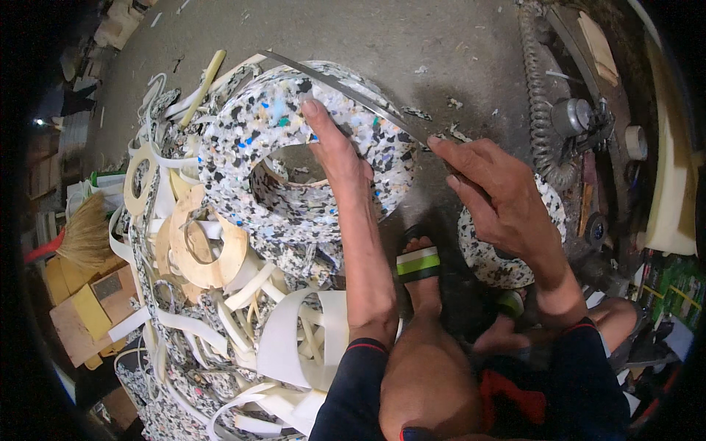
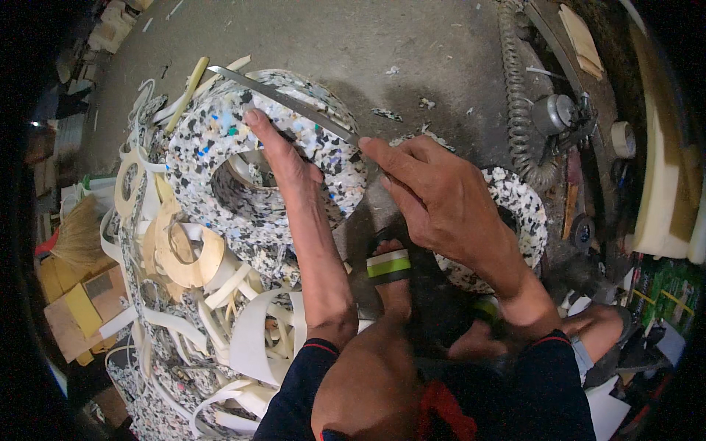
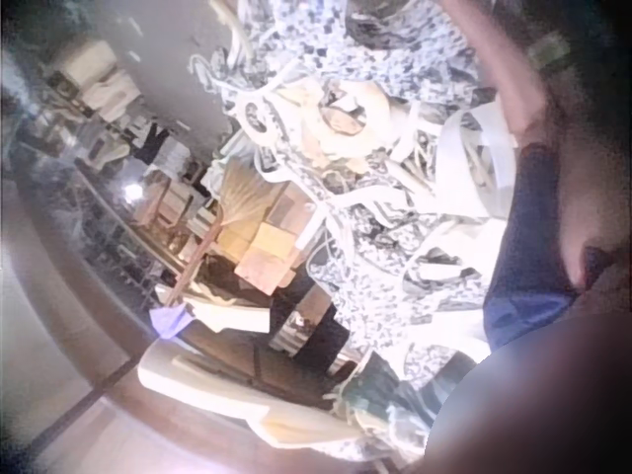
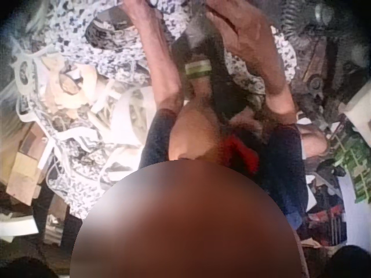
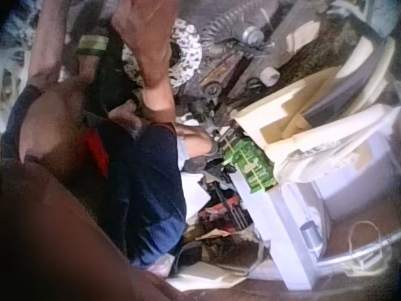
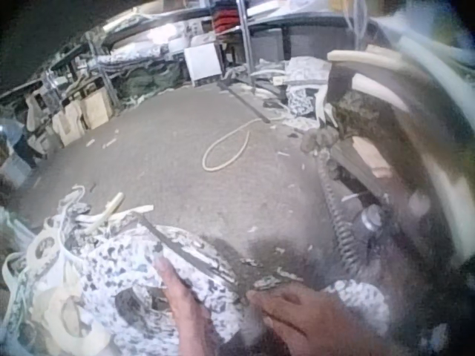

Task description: The person sits on the floor and uses a hand file to smooth the edges of two speckled composite rings. They rotate the rings, file the outer and inner edges, and inspect the surfaces by hand. The rings remain on the floor throughout the clip.

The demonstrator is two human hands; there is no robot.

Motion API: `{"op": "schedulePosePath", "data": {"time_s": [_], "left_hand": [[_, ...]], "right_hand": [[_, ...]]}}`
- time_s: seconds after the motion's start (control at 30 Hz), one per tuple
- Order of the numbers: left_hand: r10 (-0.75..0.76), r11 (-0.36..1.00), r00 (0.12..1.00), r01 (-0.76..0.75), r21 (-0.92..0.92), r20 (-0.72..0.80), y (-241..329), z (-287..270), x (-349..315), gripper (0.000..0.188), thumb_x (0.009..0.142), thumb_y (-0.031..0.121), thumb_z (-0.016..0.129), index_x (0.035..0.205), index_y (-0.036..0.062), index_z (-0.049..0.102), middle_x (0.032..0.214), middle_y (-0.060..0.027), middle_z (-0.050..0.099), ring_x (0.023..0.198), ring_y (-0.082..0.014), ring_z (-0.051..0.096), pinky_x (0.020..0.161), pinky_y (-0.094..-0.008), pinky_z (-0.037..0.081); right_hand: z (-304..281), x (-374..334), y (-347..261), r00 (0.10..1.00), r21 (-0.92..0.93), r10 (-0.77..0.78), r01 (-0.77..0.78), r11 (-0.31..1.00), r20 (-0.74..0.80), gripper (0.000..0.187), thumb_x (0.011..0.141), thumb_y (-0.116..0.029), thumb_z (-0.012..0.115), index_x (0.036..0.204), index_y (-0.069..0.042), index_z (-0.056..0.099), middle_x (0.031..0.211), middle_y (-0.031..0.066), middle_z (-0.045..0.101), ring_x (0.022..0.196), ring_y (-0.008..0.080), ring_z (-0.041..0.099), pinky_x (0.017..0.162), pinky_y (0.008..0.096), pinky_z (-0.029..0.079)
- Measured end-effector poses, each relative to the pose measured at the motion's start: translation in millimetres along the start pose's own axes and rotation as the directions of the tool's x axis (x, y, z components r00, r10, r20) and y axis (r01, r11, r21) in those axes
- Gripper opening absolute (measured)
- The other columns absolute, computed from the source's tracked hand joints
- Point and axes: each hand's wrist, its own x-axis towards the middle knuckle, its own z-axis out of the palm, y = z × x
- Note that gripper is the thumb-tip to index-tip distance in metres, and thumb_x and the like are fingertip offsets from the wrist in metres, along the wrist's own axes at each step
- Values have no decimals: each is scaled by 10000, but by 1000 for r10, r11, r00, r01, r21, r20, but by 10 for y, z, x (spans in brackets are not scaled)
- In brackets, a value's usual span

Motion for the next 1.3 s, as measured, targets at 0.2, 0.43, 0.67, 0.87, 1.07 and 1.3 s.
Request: {"op": "schedulePosePath", "data": {"time_s": [0.2,0.43,0.67,0.87,1.07,1.3], "left_hand": [[36,999,998,-35,-15,51,13,59,-62,755,1001,638,491,1488,71,392,1406,-131,538,1260,-264,556,1066,-419,463],[56,998,997,-56,5,53,40,65,-116,806,982,667,500,1506,70,365,1452,-140,489,1319,-279,501,1109,-434,417],[40,999,998,-39,-32,43,16,62,-114,823,973,683,502,1497,64,368,1429,-143,498,1297,-275,514,1092,-433,431],[85,996,995,-84,-22,45,27,56,-113,833,959,698,513,1480,61,383,1382,-136,526,1248,-265,545,1051,-430,465],[120,993,988,-121,-8,-98,18,44,-70,857,954,700,520,1502,61,365,1421,-146,507,1269,-274,533,1077,-436,446],[96,989,993,-88,-116,65,40,28,-96,839,949,699,530,1479,60,407,1394,-130,536,1251,-265,545,1052,-437,469]], "right_hand": [[36,103,-11,999,-49,-46,44,998,-29,501,879,35,641,1365,-83,611,986,185,645,812,327,637,727,395,510],[5,79,-29,999,-54,-34,34,998,-5,493,887,25,640,1367,-85,612,961,173,634,783,318,623,699,386,495],[-29,94,-68,1000,-91,-7,6,996,-4,472,898,-1,642,1361,-89,617,949,170,631,764,319,620,690,377,494],[72,279,-57,995,-103,-102,99,990,-25,482,886,-2,651,1359,-91,620,933,162,623,755,318,606,686,380,489],[-37,-7,-85,1000,-60,13,-13,998,2,483,882,-1,655,1356,-89,624,935,155,632,756,307,606,685,363,488],[139,223,-74,998,-108,-57,53,993,-31,478,892,7,645,1356,-104,624,955,164,643,795,306,643,706,381,507]]}}
